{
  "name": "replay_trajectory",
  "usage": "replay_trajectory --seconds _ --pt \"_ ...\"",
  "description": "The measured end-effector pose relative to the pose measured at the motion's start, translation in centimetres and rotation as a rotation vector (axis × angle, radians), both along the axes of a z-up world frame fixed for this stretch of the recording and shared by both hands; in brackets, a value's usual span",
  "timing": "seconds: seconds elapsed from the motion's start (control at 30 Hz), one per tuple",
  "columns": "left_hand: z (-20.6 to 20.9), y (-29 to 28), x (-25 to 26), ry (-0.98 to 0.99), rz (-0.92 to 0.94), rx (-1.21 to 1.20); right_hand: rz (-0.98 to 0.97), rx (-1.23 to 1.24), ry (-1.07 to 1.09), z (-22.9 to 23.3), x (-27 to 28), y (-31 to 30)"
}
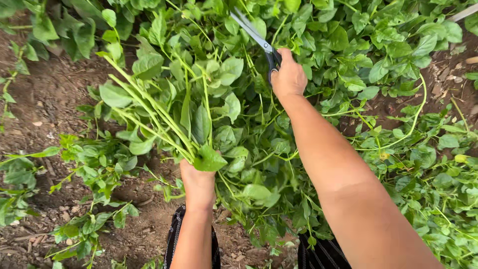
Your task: The person harvests leafy greens from a garden bed by holding the stems with one hand and cutting them with a pair of scissors.
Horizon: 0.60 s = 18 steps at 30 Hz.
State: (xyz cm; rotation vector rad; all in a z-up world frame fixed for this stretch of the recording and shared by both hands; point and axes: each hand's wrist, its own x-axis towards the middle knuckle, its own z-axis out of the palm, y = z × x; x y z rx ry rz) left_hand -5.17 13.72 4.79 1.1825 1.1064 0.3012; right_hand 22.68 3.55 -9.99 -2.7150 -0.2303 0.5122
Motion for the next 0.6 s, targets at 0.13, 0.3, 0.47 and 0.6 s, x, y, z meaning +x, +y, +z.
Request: replay_trajectory --seconds 0.13,0.3,0.47,0.6 --pt "-0.1 -0.1 1.3 -0.026 0.026 -0.068 -0.089 0.257 0.079 1.9 -1.2 -3.8" --pt "-1.0 0.2 4.0 0.035 -0.053 -0.019 -0.123 0.749 0.154 1.6 -1.5 -6.0" --pt "-2.0 0.5 7.8 -0.062 -0.031 0.045 0.004 0.337 0.177 -3.3 -0.3 -1.6" --pt "-1.7 0.5 8.6 -0.131 -0.067 0.036 -0.04 0.399 0.347 -6.1 -1.4 1.1"
